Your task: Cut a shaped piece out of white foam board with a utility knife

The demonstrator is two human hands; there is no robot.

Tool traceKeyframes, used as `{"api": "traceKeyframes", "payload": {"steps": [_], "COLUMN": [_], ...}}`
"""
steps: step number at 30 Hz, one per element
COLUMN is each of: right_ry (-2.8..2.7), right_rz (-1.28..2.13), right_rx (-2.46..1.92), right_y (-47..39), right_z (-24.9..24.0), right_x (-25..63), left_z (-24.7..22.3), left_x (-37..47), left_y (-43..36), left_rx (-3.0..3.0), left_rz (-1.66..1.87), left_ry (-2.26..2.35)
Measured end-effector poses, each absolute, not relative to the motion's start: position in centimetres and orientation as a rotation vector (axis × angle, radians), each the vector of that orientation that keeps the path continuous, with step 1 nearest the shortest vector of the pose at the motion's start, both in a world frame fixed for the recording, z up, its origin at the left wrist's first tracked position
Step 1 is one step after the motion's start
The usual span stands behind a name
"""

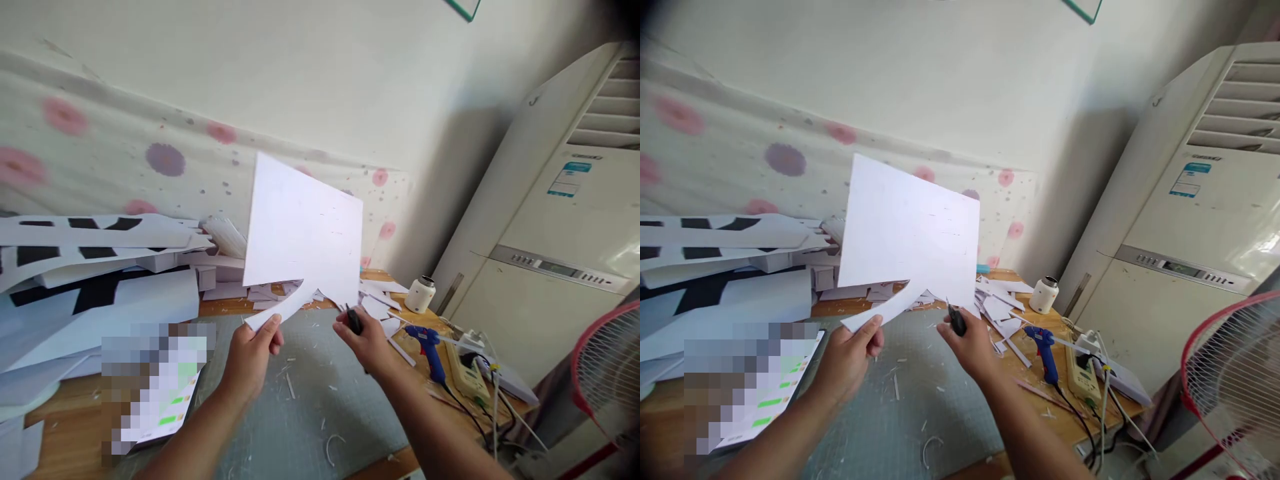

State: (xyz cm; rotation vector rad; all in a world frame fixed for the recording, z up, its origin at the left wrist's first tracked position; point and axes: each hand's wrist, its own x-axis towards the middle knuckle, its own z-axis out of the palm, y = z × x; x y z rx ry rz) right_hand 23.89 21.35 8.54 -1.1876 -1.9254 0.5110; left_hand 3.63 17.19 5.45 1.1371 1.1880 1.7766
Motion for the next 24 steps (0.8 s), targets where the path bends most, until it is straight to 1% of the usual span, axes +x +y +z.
{"api": "traceKeyframes", "payload": {"steps": [3,5,8,11,13,14,17,21,24], "right_ry": [-1.574,-1.345,-1.100,-1.025,-1.013,-1.002,-1.001,-1.056,-1.070], "right_rz": [0.936,1.099,1.214,1.283,1.336,1.363,1.457,1.539,1.572], "right_rx": [-0.975,-0.847,-0.734,-0.669,-0.643,-0.635,-0.630,-0.619,-0.624], "right_y": [20.9,20.4,20.3,21.2,21.7,21.7,21.3,20.0,19.4], "right_z": [6.5,6.4,7.1,7.5,7.1,6.8,5.8,5.1,4.9], "right_x": [21.4,19.6,18.4,19.4,20.3,20.6,20.6,19.6,19.2], "left_z": [5.5,5.4,5.3,5.5,5.7,5.8,5.8,5.8,6.0], "left_x": [5.1,6.1,6.0,4.0,2.7,2.3,2.5,4.1,5.0], "left_y": [16.6,16.1,15.7,16.2,17.0,17.4,18.1,17.6,16.9], "left_rx": [1.071,1.052,1.086,1.247,1.292,1.251,1.059,0.991,0.991], "left_rz": [1.728,1.679,1.566,1.214,1.038,1.045,1.211,1.304,1.380], "left_ry": [1.036,0.972,0.904,0.813,0.884,0.964,1.135,1.164,1.096]}}
